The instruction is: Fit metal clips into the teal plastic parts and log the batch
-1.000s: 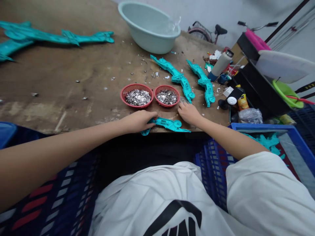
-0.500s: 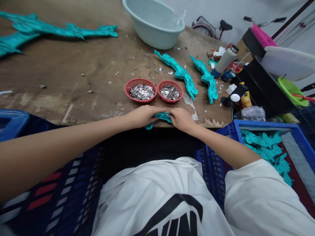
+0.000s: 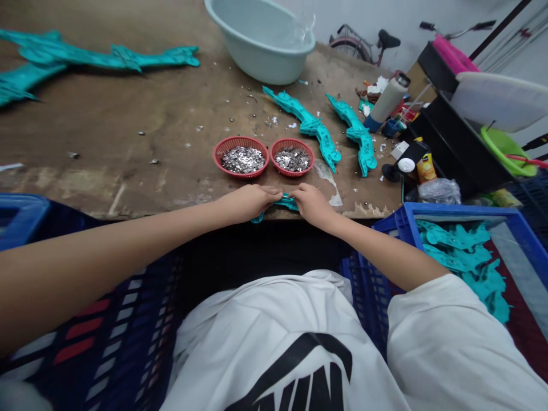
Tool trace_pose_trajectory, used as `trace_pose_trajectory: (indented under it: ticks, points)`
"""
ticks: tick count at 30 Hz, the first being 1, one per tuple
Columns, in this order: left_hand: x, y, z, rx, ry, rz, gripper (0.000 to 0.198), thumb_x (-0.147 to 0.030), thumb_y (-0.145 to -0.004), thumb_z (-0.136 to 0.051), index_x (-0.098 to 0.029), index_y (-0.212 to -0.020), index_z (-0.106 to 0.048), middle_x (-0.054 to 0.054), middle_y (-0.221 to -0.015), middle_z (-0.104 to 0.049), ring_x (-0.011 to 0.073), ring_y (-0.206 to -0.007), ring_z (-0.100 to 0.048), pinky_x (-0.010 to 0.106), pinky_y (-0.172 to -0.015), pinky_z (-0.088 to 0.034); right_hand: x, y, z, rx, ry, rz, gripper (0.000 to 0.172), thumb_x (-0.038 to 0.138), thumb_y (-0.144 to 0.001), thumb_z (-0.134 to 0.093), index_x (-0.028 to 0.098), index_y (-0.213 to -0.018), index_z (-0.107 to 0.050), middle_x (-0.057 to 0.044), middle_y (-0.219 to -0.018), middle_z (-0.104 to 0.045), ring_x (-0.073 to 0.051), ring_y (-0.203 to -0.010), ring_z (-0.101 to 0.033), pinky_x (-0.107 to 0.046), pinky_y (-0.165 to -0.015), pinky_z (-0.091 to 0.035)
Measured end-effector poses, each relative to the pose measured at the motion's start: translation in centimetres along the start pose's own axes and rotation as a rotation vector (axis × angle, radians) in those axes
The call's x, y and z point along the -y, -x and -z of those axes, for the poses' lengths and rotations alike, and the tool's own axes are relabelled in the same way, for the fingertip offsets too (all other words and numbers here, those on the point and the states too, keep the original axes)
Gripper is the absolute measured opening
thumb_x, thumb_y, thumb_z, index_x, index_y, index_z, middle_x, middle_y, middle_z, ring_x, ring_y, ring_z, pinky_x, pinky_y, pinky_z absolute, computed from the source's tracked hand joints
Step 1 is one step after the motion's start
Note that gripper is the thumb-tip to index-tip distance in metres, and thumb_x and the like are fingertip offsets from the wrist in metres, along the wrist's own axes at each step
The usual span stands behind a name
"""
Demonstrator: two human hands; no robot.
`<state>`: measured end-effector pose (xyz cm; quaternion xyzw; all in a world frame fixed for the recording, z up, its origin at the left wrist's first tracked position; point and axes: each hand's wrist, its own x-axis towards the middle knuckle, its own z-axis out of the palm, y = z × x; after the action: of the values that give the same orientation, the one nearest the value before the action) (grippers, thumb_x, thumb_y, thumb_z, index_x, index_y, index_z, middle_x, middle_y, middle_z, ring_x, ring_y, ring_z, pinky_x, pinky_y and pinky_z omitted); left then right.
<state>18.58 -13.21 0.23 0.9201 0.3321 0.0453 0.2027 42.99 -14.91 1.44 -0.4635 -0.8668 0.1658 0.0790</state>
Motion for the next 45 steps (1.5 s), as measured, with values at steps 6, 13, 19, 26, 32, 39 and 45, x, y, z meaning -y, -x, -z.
trace_pose_trajectory:
  ticks: [6,13,19,26,32,39,45]
  points:
    - [-0.9,0.3,0.5,0.06,-0.097,0.023,0.038,-0.01,-0.108,-0.051,-0.015,-0.139,-0.072,0.015,-0.156,-0.07,0.0265,-0.14,-0.071,0.035,-0.12,-0.055,0.9,0.8,1.1,0.036,0.251,-0.006,0.026,0.018,-0.11,-0.059,0.016,-0.112,-0.085,-0.016,-0.111,-0.08,-0.032,-0.113,-0.064,-0.047,-0.098,-0.047]
    - [-0.8,-0.1,0.2,0.042,-0.088,0.039,0.034,-0.011,-0.104,-0.051,-0.016,-0.127,-0.076,0.013,-0.147,-0.075,0.0263,-0.139,-0.071,0.034,-0.121,-0.054,1.5,0.4,2.0,0.148,0.384,-0.003,0.029,0.016,-0.11,-0.058,0.018,-0.122,-0.084,-0.015,-0.116,-0.078,-0.033,-0.115,-0.057,-0.045,-0.089,-0.036]
    - [-0.2,-0.3,0.2,0.068,-0.048,0.06,0.033,-0.017,-0.103,-0.054,-0.02,-0.125,-0.079,0.011,-0.142,-0.078,0.0274,-0.122,-0.078,0.035,-0.112,-0.058,2.2,0.0,1.8,0.195,0.365,-0.018,0.028,0.01,-0.106,-0.057,0.017,-0.108,-0.084,-0.015,-0.11,-0.077,-0.032,-0.108,-0.058,-0.044,-0.082,-0.033]
    - [-0.7,0.6,1.1,0.072,0.0,0.203,0.044,-0.025,-0.105,-0.057,-0.017,-0.148,-0.068,0.014,-0.136,-0.081,0.032,-0.122,-0.079,0.039,-0.108,-0.061,0.0,-1.5,3.5,0.122,0.166,-0.083,0.034,0.005,-0.098,-0.056,0.014,-0.118,-0.084,-0.018,-0.122,-0.079,-0.032,-0.113,-0.067,-0.043,-0.094,-0.048]
    - [-1.0,0.7,1.2,0.102,-0.058,0.098,0.041,-0.02,-0.104,-0.053,-0.022,-0.143,-0.068,0.01,-0.147,-0.076,0.0292,-0.131,-0.076,0.037,-0.109,-0.059,-0.7,-2.6,5.0,-0.128,-0.282,-0.091,0.013,0.02,-0.095,-0.063,0.018,-0.1,-0.075,-0.008,-0.096,-0.077,-0.024,-0.086,-0.067,-0.037,-0.083,-0.052]
    - [-0.3,0.2,0.7,0.092,-0.03,0.144,0.044,-0.023,-0.099,-0.067,-0.027,-0.142,-0.07,0.009,-0.133,-0.081,0.0283,-0.121,-0.08,0.034,-0.105,-0.06,0.9,-2.3,3.6,-0.176,-0.471,-0.051,0.014,0.034,-0.094,-0.063,0.021,-0.094,-0.069,-0.006,-0.09,-0.075,-0.022,-0.08,-0.064,-0.035,-0.077,-0.049]
    - [0.0,-0.1,0.4,0.064,0.009,0.092,0.04,-0.019,-0.096,-0.067,-0.026,-0.135,-0.076,0.009,-0.143,-0.078,0.0289,-0.127,-0.077,0.038,-0.113,-0.058,0.8,-2.1,3.4,-0.134,-0.388,-0.009,0.012,0.031,-0.094,-0.06,0.023,-0.091,-0.068,-0.005,-0.088,-0.075,-0.022,-0.079,-0.063,-0.036,-0.079,-0.051]
